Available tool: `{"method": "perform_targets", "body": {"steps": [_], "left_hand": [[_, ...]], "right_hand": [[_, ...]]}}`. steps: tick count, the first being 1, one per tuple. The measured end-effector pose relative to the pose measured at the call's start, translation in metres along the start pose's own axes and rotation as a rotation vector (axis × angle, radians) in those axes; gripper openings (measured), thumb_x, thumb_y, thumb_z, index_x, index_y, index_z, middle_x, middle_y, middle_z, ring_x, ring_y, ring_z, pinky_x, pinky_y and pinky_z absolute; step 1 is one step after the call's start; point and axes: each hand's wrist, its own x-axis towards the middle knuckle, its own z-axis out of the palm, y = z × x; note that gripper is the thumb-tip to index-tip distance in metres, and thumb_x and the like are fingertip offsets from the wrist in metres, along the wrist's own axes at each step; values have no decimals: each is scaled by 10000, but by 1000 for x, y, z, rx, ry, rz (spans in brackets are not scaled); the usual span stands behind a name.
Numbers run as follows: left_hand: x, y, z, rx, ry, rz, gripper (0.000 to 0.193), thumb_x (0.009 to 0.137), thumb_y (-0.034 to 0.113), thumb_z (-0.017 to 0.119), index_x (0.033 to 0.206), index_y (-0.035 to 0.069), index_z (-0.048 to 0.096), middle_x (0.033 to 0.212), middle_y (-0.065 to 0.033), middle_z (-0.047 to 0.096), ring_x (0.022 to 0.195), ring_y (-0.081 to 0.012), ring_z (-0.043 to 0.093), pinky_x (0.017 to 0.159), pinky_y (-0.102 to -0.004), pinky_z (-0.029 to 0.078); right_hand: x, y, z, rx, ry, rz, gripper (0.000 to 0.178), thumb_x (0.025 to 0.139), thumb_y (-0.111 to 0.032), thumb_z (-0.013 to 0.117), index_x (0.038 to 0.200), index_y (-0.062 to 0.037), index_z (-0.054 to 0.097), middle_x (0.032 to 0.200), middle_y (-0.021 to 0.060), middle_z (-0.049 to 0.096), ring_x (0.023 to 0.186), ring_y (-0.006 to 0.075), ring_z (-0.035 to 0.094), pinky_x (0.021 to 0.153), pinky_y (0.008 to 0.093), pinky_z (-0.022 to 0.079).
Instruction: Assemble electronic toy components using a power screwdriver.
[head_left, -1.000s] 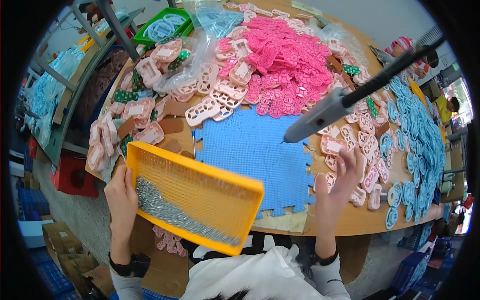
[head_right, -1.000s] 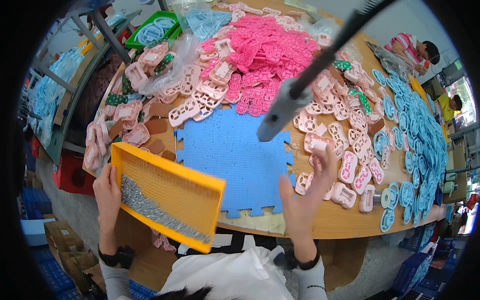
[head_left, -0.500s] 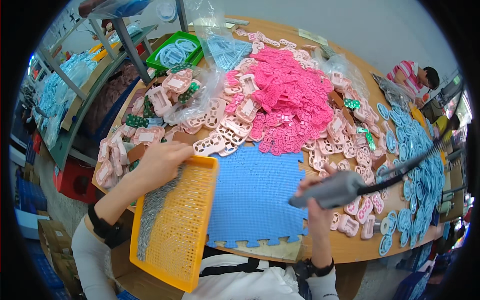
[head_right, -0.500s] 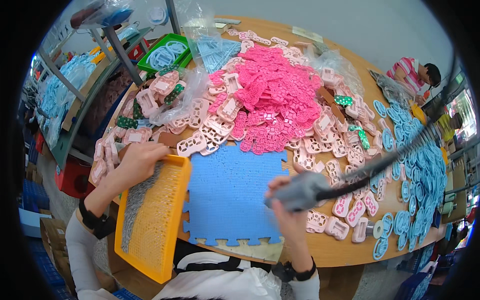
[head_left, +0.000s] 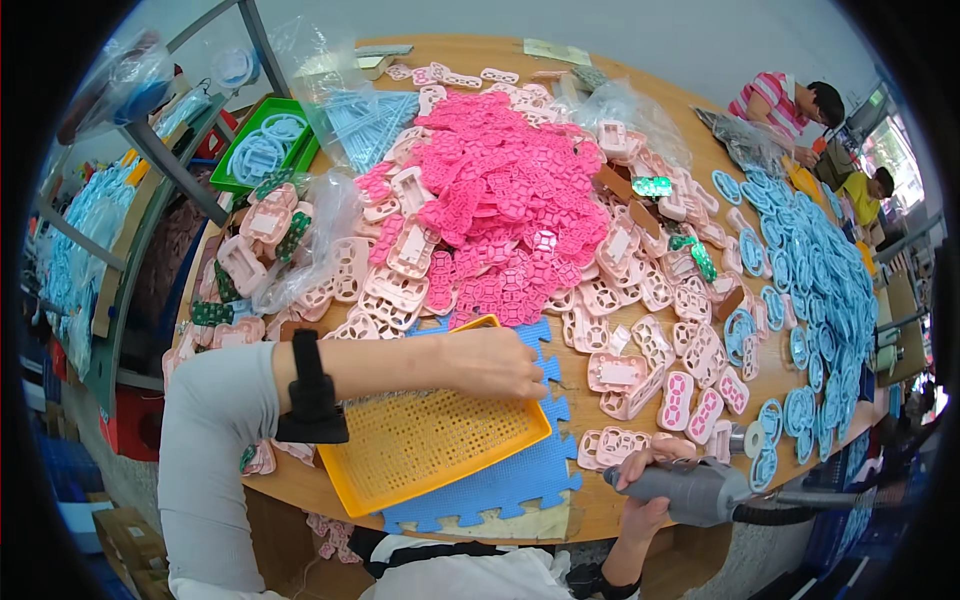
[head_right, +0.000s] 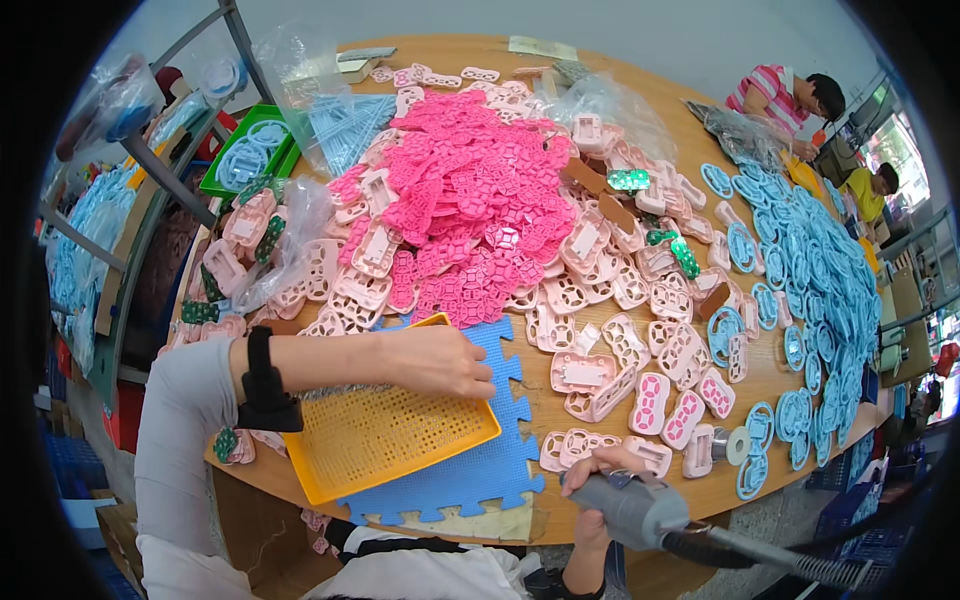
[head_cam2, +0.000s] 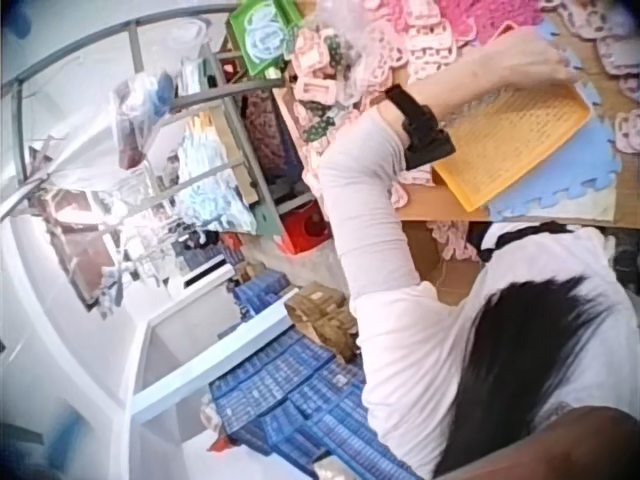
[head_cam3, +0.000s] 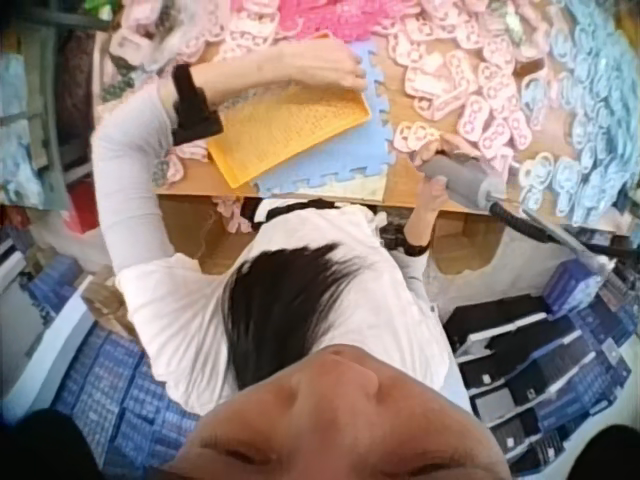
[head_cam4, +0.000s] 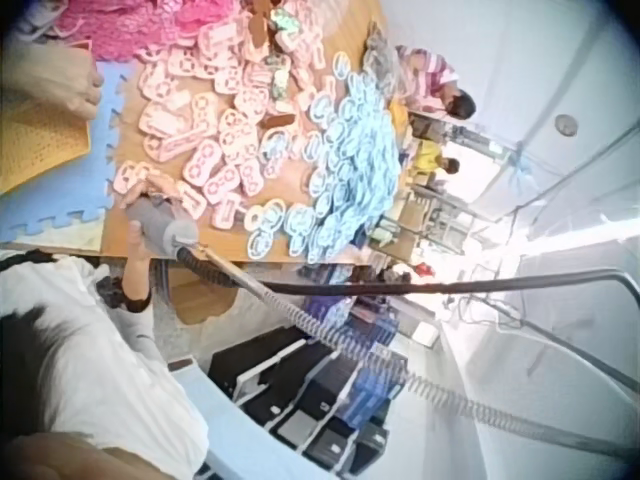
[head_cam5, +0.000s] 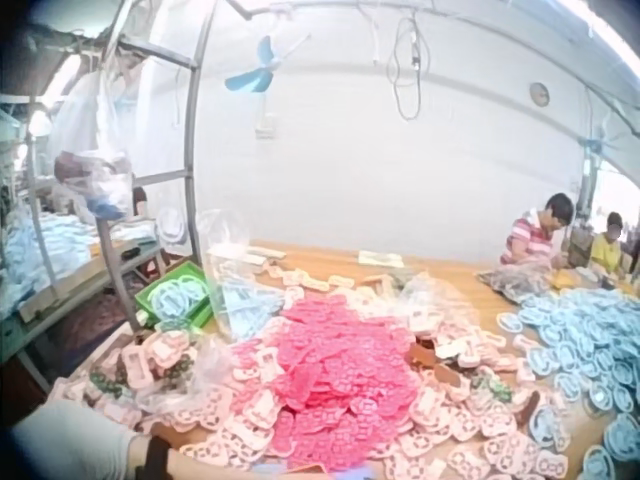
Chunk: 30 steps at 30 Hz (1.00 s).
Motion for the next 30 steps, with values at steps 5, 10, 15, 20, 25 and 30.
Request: {"method": "perform_targets", "body": {"steps": [5,10,15,20,25,30], "left_hand": [[23,-17,11,36,-19,70,107,783,169,540,844,82,531,754,-38,568,720,-220,603,562,-342,505],[38,-24,25,41,-41,110,104,788,174,539,829,78,541,763,-38,577,732,-223,607,568,-341,509],[47,-23,26,66,-107,158,108,785,173,541,828,75,552,771,-43,579,749,-228,610,578,-349,520],[46,-27,20,39,-127,121,101,776,164,548,821,74,551,777,-48,578,750,-229,610,566,-351,520],[37,-26,37,24,75,150,105,792,177,529,768,103,600,633,-66,595,634,-264,635,509,-392,491],[34,-20,35,26,109,123,111,788,171,540,778,84,609,659,-74,600,653,-259,636,531,-390,497]], "right_hand": [[-7,4,-3,25,-21,69,793,733,-613,661,1131,17,391,702,87,539,560,155,534,526,271,443],[0,5,2,4,-42,90,815,706,-656,647,1103,9,394,691,79,528,552,155,534,502,267,436],[3,7,7,14,-20,89,824,697,-659,650,1093,17,396,681,77,524,548,158,535,489,263,439],[3,9,10,26,-32,64,813,698,-645,661,1083,26,411,681,82,530,550,160,538,494,260,450],[6,3,19,-77,-26,126,801,724,-706,594,1046,2,402,638,47,491,503,139,497,498,253,412],[5,8,22,-27,-70,136,789,721,-680,623,1055,0,402,651,55,503,518,152,510,503,262,420]]}}
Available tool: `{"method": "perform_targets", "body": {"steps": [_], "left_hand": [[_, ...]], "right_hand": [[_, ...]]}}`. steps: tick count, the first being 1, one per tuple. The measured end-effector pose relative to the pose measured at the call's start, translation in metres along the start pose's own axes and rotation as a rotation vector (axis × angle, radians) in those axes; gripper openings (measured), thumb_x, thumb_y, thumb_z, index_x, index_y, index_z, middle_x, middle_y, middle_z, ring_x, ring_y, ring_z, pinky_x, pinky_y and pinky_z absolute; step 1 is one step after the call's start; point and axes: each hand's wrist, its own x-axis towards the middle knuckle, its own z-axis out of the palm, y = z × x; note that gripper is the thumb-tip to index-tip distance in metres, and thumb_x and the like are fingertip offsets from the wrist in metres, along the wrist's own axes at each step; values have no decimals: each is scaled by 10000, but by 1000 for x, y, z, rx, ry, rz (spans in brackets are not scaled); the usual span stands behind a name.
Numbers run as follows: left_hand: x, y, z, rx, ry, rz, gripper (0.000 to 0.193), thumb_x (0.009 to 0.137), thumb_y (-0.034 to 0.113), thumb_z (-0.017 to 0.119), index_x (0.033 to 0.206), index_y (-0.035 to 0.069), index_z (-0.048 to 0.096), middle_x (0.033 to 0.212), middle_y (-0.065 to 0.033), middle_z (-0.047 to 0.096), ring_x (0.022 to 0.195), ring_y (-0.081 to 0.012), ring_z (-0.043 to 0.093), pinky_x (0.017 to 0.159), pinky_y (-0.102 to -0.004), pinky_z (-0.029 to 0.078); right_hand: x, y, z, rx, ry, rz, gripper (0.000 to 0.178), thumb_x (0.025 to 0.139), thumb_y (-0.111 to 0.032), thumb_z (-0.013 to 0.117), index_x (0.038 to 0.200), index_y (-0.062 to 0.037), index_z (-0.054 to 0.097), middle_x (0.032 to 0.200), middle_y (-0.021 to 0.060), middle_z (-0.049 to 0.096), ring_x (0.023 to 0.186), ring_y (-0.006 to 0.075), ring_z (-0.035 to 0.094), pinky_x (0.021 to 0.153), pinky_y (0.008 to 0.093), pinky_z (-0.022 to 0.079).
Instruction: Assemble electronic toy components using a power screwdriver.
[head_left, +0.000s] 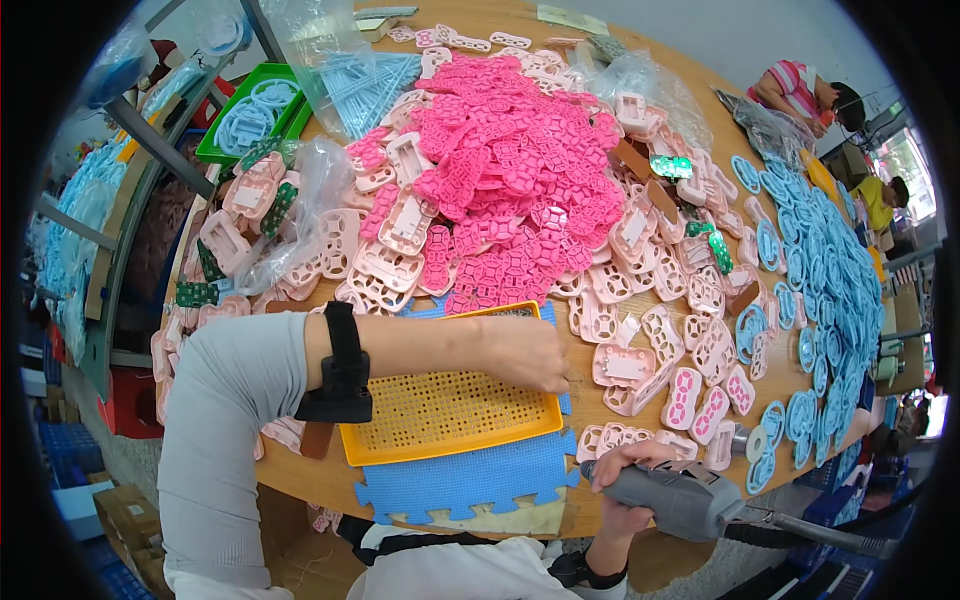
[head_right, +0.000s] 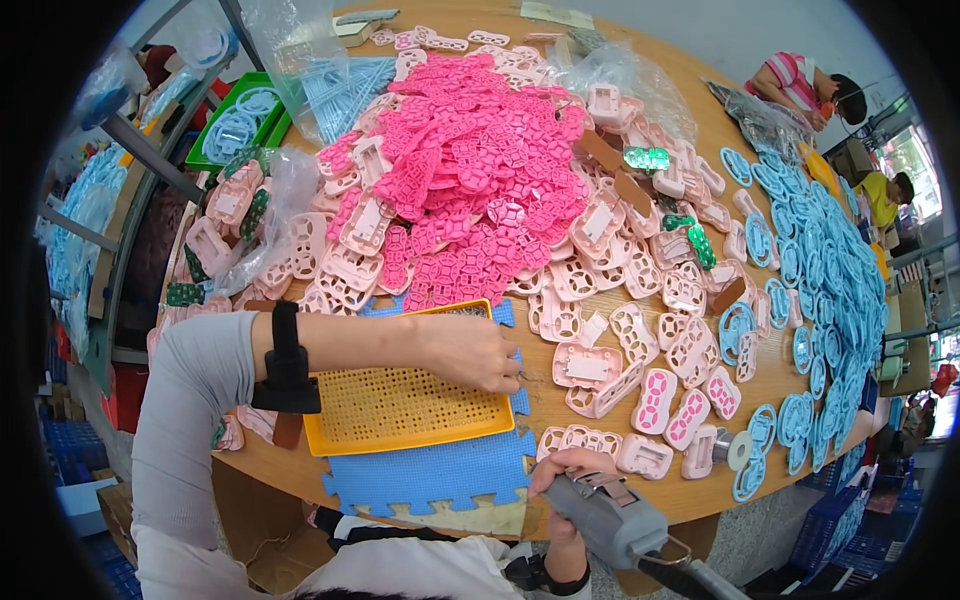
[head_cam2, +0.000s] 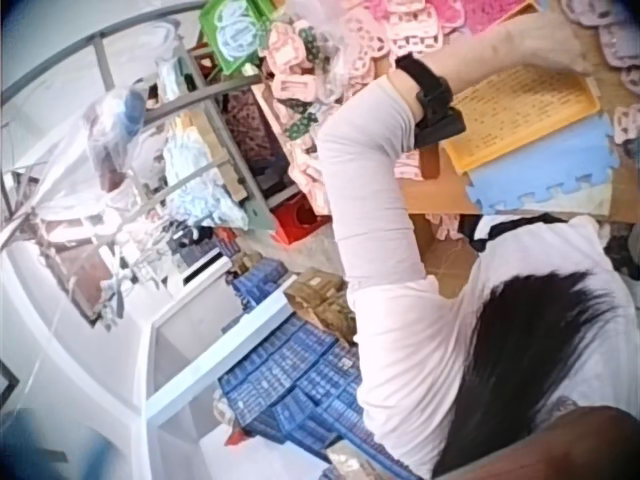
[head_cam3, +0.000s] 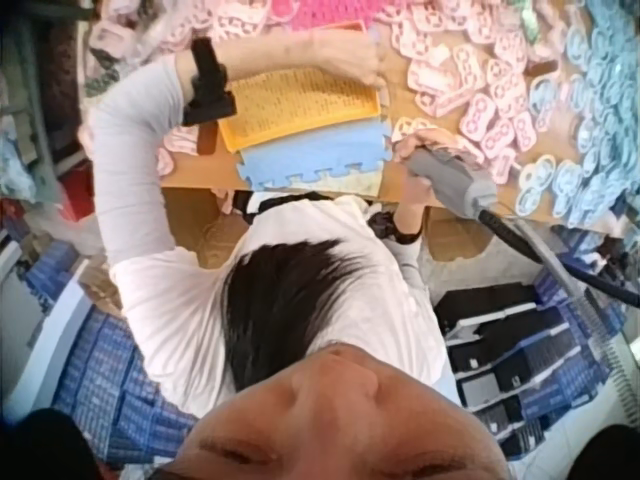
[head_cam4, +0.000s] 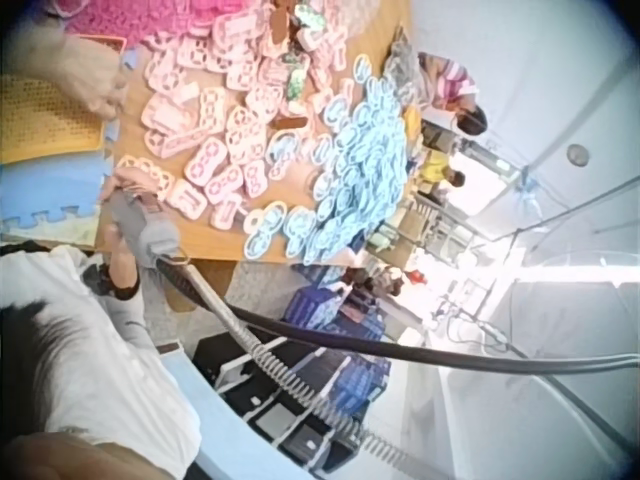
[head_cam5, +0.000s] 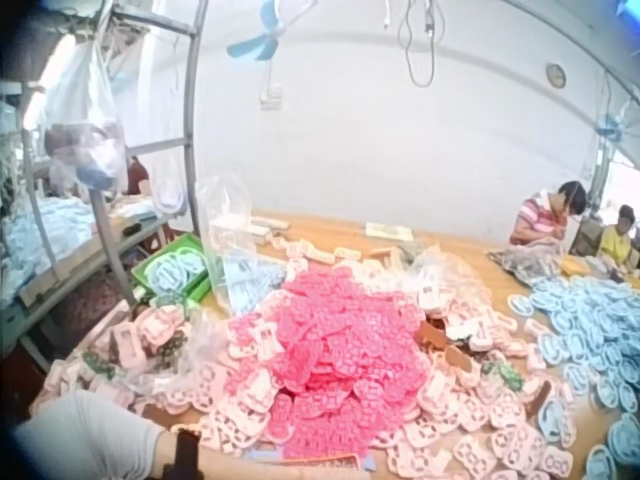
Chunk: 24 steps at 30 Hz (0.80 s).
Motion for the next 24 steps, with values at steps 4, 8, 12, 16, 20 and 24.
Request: {"method": "perform_targets", "body": {"steps": [4,8,12,16,20,24], "left_hand": [[2,4,-4,58,-103,-16,94,771,165,548,774,72,557,734,-44,576,737,-214,611,563,-339,513],[12,-1,-4,16,-168,-18,97,783,160,535,770,67,560,724,-49,575,721,-223,616,565,-344,514],[15,0,-3,-56,-121,-47,96,789,155,529,797,67,568,716,-56,574,710,-239,621,567,-350,518],[17,-1,-2,-49,-190,-90,100,791,154,526,826,73,574,734,-55,579,708,-238,620,567,-350,521],[17,-1,2,-17,-201,-76,100,790,151,527,840,79,576,761,-47,583,732,-229,617,580,-343,521],[16,3,-1,-23,-247,-125,103,797,159,518,835,83,577,791,-42,582,818,-231,603,700,-356,513]], "right_hand": [[-3,0,3,-17,-18,38,788,713,-664,645,1054,6,409,659,66,518,528,158,519,503,270,428],[-5,-1,10,-11,-11,40,783,711,-653,654,1049,13,418,662,73,529,532,161,523,508,276,435],[-5,3,12,25,-28,35,777,713,-640,662,1044,22,427,661,79,532,535,166,528,498,277,439],[-2,-4,18,58,-37,48,773,712,-626,674,1043,29,433,663,85,532,536,174,530,483,273,434],[-2,0,13,65,-87,51,766,712,-602,690,1052,37,439,677,93,539,538,177,531,490,276,438],[-2,4,15,88,-198,43,750,715,-571,708,1062,44,455,712,105,556,577,183,552,513,283,453]]}}
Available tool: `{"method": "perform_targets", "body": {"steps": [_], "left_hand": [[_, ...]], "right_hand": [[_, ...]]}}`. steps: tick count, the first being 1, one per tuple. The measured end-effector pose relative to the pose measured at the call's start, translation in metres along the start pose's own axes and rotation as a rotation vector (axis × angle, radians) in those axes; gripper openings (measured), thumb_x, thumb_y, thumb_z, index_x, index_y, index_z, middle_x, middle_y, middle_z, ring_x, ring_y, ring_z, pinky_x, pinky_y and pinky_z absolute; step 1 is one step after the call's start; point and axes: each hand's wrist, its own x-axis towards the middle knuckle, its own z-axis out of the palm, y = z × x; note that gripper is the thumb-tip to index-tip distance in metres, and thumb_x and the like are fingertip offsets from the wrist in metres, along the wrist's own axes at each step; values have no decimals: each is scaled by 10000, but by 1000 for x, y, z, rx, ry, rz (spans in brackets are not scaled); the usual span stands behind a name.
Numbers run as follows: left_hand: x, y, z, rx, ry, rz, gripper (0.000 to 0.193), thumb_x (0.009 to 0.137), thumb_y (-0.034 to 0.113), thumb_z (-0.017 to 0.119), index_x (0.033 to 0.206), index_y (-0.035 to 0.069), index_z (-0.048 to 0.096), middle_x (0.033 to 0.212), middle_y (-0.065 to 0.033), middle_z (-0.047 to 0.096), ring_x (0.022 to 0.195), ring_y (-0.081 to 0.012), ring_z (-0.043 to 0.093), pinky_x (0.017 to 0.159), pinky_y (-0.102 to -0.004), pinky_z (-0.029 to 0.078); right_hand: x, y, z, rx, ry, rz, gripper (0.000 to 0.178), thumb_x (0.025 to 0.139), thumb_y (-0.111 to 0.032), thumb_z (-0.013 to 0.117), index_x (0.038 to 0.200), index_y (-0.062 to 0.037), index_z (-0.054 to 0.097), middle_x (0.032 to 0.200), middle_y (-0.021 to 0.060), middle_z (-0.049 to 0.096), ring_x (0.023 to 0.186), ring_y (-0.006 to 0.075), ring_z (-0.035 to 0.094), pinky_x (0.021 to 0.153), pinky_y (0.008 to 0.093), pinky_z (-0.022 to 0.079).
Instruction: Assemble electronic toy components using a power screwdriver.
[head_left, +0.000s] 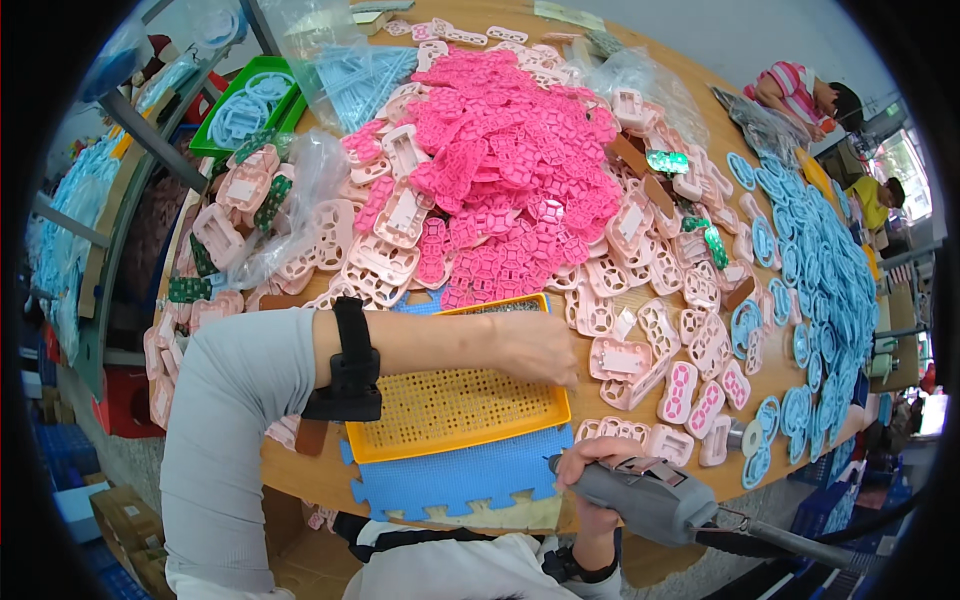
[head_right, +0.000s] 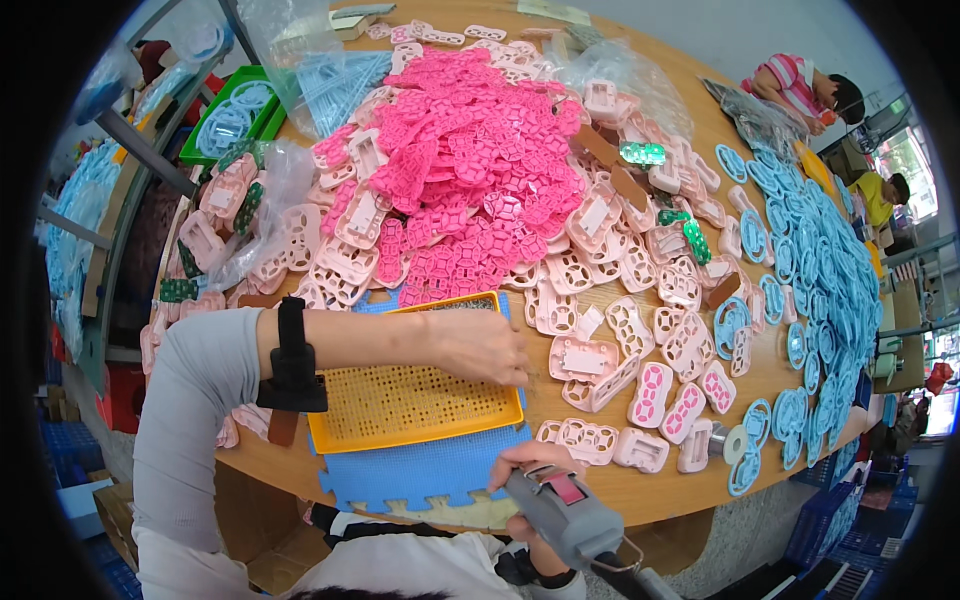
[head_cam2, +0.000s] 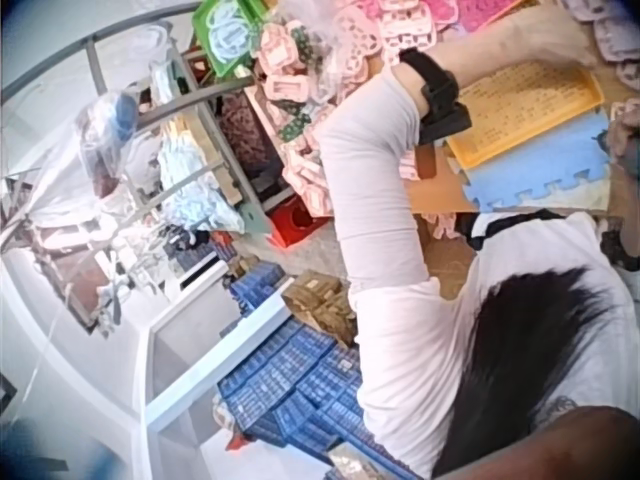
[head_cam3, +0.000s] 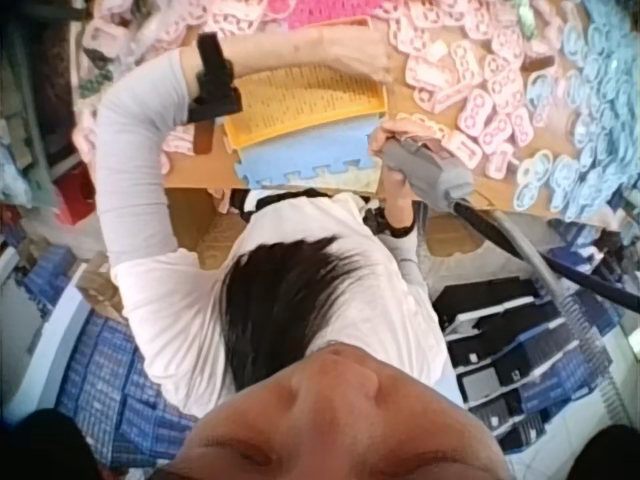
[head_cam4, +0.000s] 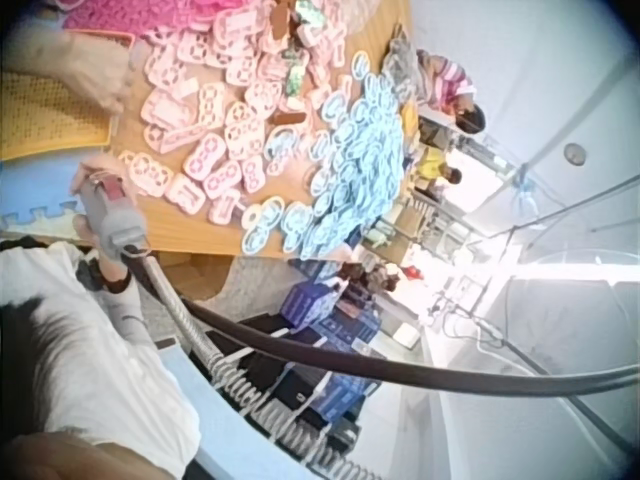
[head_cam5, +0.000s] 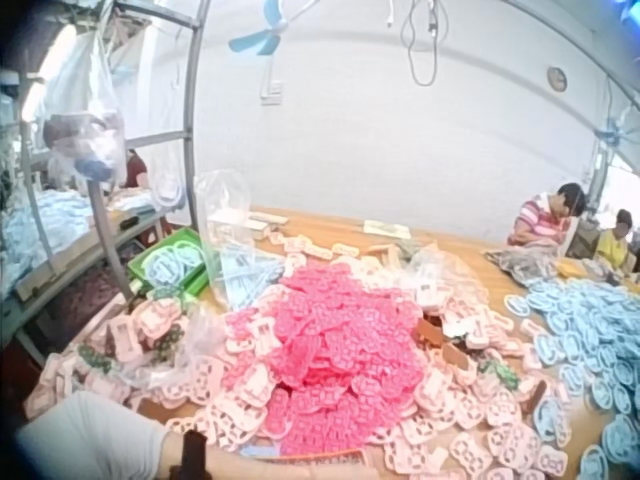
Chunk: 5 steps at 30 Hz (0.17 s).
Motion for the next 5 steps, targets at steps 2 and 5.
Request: {"method": "perform_targets", "body": {"steps": [2,5], "left_hand": [[-8,3,-6,-3,81,-39,120,799,162,524,873,88,582,844,-52,584,883,-239,589,782,-363,485],[-28,17,-21,-98,271,-184,273,780,162,581,1049,128,551,1036,-85,564,1039,-244,542,911,-352,431]], "right_hand": [[-2,0,3,18,-36,9,748,715,-565,711,1066,45,459,726,110,562,593,186,561,524,285,459],[-5,-1,8,80,-38,116,678,703,-455,774,1125,4,506,794,89,611,738,175,574,655,274,445]]}}
